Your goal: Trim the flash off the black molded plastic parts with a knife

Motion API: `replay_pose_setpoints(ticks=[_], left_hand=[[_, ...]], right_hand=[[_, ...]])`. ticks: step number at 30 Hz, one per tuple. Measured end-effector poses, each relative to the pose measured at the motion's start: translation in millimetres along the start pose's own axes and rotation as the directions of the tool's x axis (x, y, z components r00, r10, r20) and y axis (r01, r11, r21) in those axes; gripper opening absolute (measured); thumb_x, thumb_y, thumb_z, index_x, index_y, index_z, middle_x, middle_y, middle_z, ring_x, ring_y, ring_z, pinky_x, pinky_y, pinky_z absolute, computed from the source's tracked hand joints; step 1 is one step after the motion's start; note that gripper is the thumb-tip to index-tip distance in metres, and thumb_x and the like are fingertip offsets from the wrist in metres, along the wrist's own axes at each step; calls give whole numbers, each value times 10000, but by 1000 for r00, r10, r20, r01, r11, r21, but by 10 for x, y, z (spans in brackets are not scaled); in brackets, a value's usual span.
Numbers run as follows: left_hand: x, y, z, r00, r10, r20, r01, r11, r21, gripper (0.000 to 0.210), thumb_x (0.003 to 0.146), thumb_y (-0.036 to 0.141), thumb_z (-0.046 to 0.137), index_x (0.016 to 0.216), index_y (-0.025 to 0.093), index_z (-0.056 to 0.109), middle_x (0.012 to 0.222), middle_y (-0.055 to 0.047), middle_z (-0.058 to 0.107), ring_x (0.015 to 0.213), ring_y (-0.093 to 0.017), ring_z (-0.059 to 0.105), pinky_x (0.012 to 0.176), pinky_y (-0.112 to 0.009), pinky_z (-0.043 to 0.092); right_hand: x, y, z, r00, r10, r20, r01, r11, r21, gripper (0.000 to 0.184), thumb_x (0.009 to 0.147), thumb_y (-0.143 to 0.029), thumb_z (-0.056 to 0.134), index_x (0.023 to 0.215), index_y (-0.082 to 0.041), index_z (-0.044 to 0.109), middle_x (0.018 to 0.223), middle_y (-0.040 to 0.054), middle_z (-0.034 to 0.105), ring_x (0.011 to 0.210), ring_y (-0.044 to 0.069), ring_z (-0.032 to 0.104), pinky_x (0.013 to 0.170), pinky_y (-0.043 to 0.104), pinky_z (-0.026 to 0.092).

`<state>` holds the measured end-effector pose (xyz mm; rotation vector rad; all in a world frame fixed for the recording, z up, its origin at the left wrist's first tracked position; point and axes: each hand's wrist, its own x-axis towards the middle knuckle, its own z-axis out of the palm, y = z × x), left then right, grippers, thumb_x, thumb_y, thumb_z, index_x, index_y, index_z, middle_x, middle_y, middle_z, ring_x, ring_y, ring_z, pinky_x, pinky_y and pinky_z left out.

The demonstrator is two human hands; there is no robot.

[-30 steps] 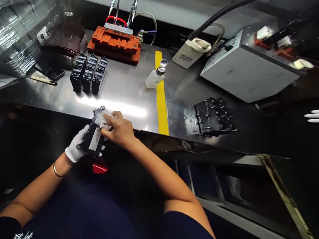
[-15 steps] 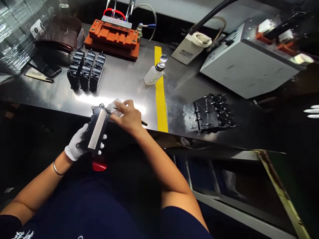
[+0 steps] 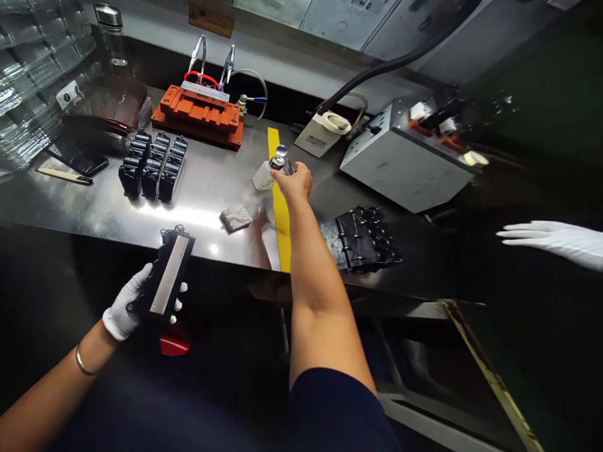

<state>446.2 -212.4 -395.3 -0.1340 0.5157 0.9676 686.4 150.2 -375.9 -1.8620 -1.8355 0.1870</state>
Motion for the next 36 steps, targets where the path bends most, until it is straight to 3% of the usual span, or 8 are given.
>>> replay_pose_setpoints(ticks=[2, 4, 8, 11, 15, 21, 32, 36], left_hand=[[11, -14, 4, 1000, 6, -5, -6, 1000, -8, 568, 861, 562, 493, 1146, 91, 635, 1074, -160, 696, 827, -302, 691, 666, -443, 573], [26, -22, 7, 1000, 1, -2, -1, 1000, -12, 570, 860, 561, 497, 1138, 84, 638, 1063, -160, 696, 825, -297, 690, 663, -438, 573], [44, -22, 9, 1000, -9, -5, 9, 1000, 0, 576, 853, 566, 506, 1125, 76, 642, 1070, -158, 688, 819, -292, 688, 646, -432, 574], [42, -25, 7, 999, 7, -32, -7, 1000, 18, 579, 853, 573, 498, 1117, 80, 649, 1078, -155, 685, 809, -291, 685, 633, -430, 574], [33, -34, 10, 998, 7, -55, -7, 1000, 9, 590, 860, 578, 481, 1131, 80, 642, 1078, -152, 686, 813, -286, 681, 646, -432, 571], [50, -28, 23, 1000, -6, -28, 6, 1000, 8, 569, 859, 567, 493, 1123, 86, 644, 1070, -141, 693, 814, -285, 684, 641, -420, 568], [86, -26, 25, 999, -24, -34, 24, 1000, -2, 562, 836, 568, 533, 1107, 89, 649, 1069, -143, 691, 807, -290, 685, 641, -427, 562], [99, -35, 18, 999, -46, -4, 46, 998, -47, 558, 847, 556, 526, 1117, 82, 641, 1049, -144, 695, 812, -284, 687, 662, -421, 554]], right_hand=[[114, 3, 108, 995, 101, -3, -100, 992, 80, 772, 623, -421, 724, 1261, -52, 492, 1117, 170, 608, 991, 263, 581, 836, 377, 446], [127, -33, 187, 995, 97, -19, -94, 987, 130, 821, 617, -406, 727, 1308, -67, 442, 1139, 160, 607, 989, 244, 583, 842, 363, 445], [89, -106, 213, 996, -3, -86, 12, 995, 98, 554, 728, -430, 614, 1197, -138, 566, 1111, 135, 641, 981, 245, 590, 853, 373, 449], [100, -134, 171, 999, 10, -47, -7, 998, 56, 373, 794, -417, 529, 1051, -177, 653, 1014, 114, 681, 934, 256, 611, 822, 377, 462], [130, -176, 141, 999, 49, -19, -48, 999, 11, 315, 773, -404, 565, 979, -184, 653, 1005, 111, 680, 938, 261, 614, 825, 371, 459], [166, -231, 130, 992, 110, -59, -104, 990, 93, 540, 686, -339, 642, 1176, -168, 494, 1069, 90, 660, 975, 246, 607, 839, 365, 446], [167, -240, 82, 992, 123, -24, -118, 983, 140, 549, 647, -339, 685, 1141, -177, 507, 1051, 98, 663, 992, 258, 611, 878, 401, 454], [83, -171, 157, 991, 128, -27, -121, 978, 172, 760, 628, -408, 716, 1276, -144, 420, 1106, 135, 651, 1028, 261, 604, 882, 388, 453]])
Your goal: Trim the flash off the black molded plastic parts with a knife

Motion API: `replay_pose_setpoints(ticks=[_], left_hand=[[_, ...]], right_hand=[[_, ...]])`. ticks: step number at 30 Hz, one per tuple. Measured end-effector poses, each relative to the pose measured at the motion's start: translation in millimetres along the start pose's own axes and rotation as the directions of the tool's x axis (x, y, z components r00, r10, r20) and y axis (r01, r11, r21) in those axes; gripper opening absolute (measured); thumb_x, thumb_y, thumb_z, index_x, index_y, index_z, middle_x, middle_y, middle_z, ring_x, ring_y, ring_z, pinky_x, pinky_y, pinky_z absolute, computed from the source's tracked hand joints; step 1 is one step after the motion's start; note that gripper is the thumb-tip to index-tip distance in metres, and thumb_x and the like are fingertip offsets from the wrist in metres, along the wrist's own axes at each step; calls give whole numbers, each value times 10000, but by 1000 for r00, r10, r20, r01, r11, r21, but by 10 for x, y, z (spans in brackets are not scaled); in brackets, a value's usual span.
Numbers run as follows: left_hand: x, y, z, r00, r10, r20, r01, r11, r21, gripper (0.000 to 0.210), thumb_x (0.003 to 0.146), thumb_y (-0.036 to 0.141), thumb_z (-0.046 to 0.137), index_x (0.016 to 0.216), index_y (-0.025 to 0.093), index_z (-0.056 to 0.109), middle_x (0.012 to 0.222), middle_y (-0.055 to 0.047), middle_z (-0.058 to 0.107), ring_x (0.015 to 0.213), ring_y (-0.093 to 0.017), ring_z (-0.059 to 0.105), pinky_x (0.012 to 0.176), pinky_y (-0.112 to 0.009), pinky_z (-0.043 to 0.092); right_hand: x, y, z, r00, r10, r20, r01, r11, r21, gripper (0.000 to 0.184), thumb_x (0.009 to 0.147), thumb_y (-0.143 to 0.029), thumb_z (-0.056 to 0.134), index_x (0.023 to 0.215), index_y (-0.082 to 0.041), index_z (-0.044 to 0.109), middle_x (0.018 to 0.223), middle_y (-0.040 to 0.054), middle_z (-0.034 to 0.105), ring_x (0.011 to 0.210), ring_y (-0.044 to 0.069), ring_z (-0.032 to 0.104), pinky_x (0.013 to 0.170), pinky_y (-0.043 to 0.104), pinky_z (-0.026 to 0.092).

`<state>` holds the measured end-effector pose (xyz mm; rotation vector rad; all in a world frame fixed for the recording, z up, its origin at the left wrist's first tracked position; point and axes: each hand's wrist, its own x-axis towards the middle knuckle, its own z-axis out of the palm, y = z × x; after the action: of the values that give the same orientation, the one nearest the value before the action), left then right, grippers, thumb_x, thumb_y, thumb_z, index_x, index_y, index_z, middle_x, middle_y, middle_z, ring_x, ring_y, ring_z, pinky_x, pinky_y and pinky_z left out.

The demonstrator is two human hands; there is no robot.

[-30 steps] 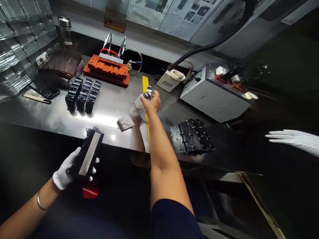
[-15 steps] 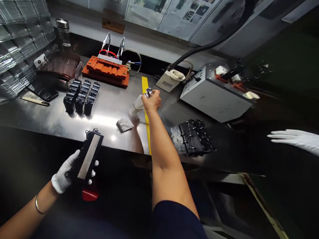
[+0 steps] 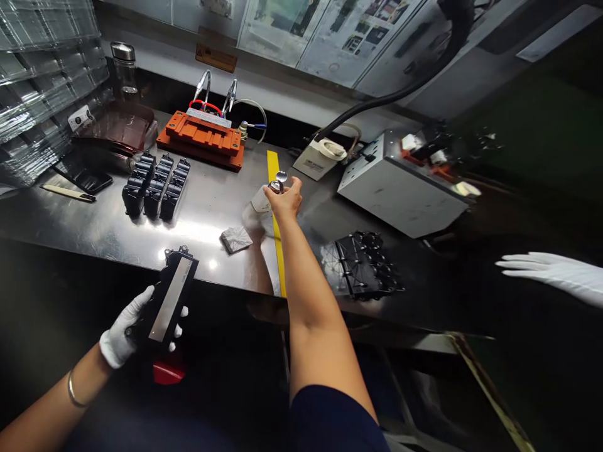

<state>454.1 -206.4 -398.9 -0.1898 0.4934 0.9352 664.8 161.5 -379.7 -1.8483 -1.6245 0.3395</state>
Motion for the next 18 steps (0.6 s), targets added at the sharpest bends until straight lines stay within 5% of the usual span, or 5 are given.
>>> replay_pose_setpoints(ticks=[4, 11, 18], left_hand=[[9, -8, 1, 999, -20, 32, 22, 999, -39, 564, 852, 557, 516, 1107, 71, 643, 1031, -144, 699, 813, -282, 687, 671, -413, 549], [18, -11, -5, 1000, -4, -7, 4, 1000, -10, 570, 844, 566, 521, 1109, 78, 648, 1043, -135, 698, 801, -278, 682, 679, -421, 547], [20, -22, -7, 1000, -6, -24, 6, 1000, 4, 591, 840, 579, 517, 1105, 66, 644, 1022, -126, 699, 786, -274, 677, 662, -420, 548]], right_hand=[[-124, 87, 91, 999, 45, 21, -45, 998, -36, 910, 613, -389, 742, 1379, -138, 320, 1123, 147, 650, 1041, 270, 605, 885, 384, 453], [-191, 18, 181, 998, 65, -22, -67, 991, -112, 764, 652, -308, 687, 1329, -170, 360, 1049, 128, 665, 968, 277, 627, 862, 395, 465], [-57, 163, 217, 999, 41, 5, -40, 994, -105, 885, 629, -356, 722, 1379, -133, 310, 1080, 152, 651, 1006, 302, 617, 883, 434, 466]])
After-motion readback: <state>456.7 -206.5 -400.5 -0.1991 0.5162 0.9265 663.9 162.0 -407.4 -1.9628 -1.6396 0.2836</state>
